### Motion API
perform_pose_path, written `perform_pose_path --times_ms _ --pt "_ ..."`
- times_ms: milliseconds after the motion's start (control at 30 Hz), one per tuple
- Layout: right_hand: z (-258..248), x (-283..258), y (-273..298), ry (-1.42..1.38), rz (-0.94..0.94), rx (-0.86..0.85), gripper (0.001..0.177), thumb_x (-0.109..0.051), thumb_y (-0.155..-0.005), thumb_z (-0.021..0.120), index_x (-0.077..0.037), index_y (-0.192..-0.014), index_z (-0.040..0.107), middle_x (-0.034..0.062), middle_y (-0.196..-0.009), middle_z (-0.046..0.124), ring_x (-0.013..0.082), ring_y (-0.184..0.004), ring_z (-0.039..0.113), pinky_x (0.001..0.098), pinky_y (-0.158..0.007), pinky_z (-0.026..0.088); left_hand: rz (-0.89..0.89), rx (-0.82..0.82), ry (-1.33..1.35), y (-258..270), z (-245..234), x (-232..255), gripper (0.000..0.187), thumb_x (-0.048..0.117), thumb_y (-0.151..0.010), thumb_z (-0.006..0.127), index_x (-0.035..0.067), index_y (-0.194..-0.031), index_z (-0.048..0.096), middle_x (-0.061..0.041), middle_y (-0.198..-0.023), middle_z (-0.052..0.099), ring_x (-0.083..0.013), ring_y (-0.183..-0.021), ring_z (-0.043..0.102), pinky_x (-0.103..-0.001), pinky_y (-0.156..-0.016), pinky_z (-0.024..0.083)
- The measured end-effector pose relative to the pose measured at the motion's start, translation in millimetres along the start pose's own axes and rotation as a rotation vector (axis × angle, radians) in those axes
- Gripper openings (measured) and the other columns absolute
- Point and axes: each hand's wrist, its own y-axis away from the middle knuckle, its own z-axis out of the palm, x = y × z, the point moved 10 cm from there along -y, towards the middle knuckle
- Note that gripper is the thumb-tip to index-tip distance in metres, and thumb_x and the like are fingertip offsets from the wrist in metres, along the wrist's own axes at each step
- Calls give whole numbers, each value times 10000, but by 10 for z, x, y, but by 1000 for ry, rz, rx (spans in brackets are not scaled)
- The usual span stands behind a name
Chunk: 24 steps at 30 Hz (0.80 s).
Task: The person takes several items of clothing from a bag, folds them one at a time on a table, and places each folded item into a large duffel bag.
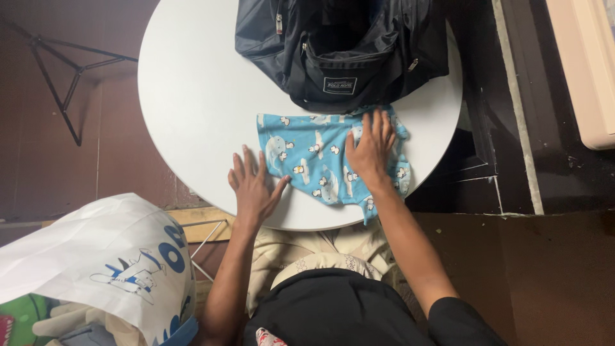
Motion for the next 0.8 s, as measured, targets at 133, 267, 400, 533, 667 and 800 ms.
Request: perform_pose_path --times_ms 133,267,400,533,667,800 --pt "114 -565 395 -261 -246 -279 607 -434 -960 564 -107 -1470 548 129 -1657 398 271 -1555 321 457 -1307 225 15 57 51 -28 -67 63 618 470 -943 679 104 -1433 595 -308 -1621 299 -526 -1480 226 -703 -1114 205" --pt "155 -1025 647 -186 -518 -311 639 -445 -948 590 -134 -1503 525 157 -1642 339 303 -1525 236 537 -1234 102 52 98 235 -79 -92 113 390 237 -943 687 134 -1319 679 -239 -1436 559 -492 -1409 385 -604 -1087 325" --pt "280 -1049 584 -267 -472 -376 691 -463 -989 556 -83 -1553 431 138 -1684 304 272 -1575 225 502 -1265 115 -247 32 1013 -126 84 -190 244 148 -1058 521 75 -1280 592 -142 -1066 707 -232 -968 641 -381 -826 520" --pt "298 -1179 635 -246 -520 -366 803 -502 -973 575 -41 -1588 342 153 -1689 261 261 -1568 205 500 -1262 103 -370 13 1246 -112 113 -253 208 175 -1092 476 84 -1274 522 -41 -1037 679 -82 -879 625 -246 -723 562" --pt "252 -1178 673 -245 -510 -361 840 -527 -949 590 -73 -1599 314 147 -1700 232 263 -1579 178 499 -1276 89 -486 -48 1319 -52 246 -394 251 195 -1038 612 67 -1221 495 -123 -900 634 -127 -676 565 -254 -490 471" --pt "193 -1161 788 -197 -487 -399 854 -537 -910 626 -151 -1605 313 140 -1703 172 320 -1569 101 511 -1262 66 -464 -72 1357 15 209 -471 486 150 -898 780 61 -1148 373 -142 -953 703 -110 -750 649 -246 -513 498"
